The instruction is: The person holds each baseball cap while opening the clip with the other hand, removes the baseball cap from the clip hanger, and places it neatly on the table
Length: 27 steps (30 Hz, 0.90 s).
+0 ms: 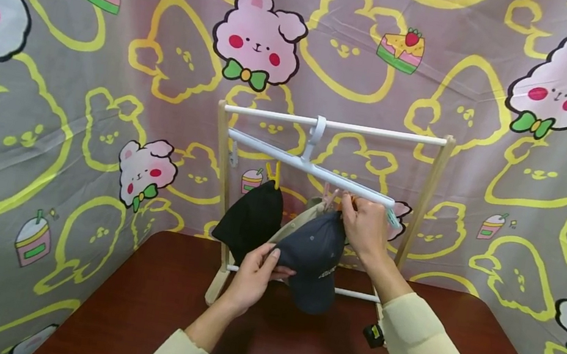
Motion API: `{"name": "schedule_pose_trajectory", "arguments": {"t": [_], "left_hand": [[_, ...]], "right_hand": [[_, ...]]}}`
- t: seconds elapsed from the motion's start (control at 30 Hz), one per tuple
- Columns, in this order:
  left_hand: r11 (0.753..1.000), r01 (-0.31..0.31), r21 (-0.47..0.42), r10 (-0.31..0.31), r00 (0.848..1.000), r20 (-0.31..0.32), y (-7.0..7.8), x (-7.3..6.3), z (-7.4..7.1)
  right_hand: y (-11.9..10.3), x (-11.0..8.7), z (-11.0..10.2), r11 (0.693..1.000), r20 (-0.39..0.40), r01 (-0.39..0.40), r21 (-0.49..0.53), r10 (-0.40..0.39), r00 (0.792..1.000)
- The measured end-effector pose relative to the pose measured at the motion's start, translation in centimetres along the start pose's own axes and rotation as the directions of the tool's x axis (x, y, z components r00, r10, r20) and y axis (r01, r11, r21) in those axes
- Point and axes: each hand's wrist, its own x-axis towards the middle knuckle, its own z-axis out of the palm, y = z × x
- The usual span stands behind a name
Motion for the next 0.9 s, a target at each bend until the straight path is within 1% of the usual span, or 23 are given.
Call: {"name": "schedule_pose_trajectory", "arguments": {"t": [0.17, 0.27, 0.6, 0.7, 0.83, 0.9], "left_hand": [[1.0, 0.001, -0.003, -0.001, 1.0, -0.004, 0.1, -0.1, 0.0], [1.0, 0.001, -0.005, -0.001, 1.0, 0.005, 0.1, -0.2, 0.0], [1.0, 0.007, -0.02, -0.007, 1.0, 0.009, -0.3, -0.7, -0.6], [1.0, 0.013, -0.006, -0.013, 1.0, 0.003, -0.2, -0.8, -0.6], [0.999, 0.017, 0.034, -0.017, 1.0, -0.016, -0.1, -1.1, -0.8], [0.999, 0.021, 0.041, -0.021, 1.0, -0.014, -0.1, -1.2, -0.8]], "right_hand": [[0.0, 0.1, -0.1, 1.0, 0.016, -0.005, 0.004, 0.005, 1.0], [0.1, 0.1, -0.2, 1.0, 0.026, -0.014, 0.007, 0.014, 1.0], [-0.2, 0.2, 0.0, 1.0, 0.017, -0.012, 0.025, 0.011, 1.0], [0.0, 0.2, -0.1, 0.999, 0.017, -0.025, 0.027, 0.025, 1.0], [0.5, 0.1, -0.2, 0.999, 0.019, -0.047, 0.022, 0.047, 0.999], [0.7, 0.0, -0.2, 0.998, 0.017, -0.053, 0.023, 0.052, 0.998]]}}
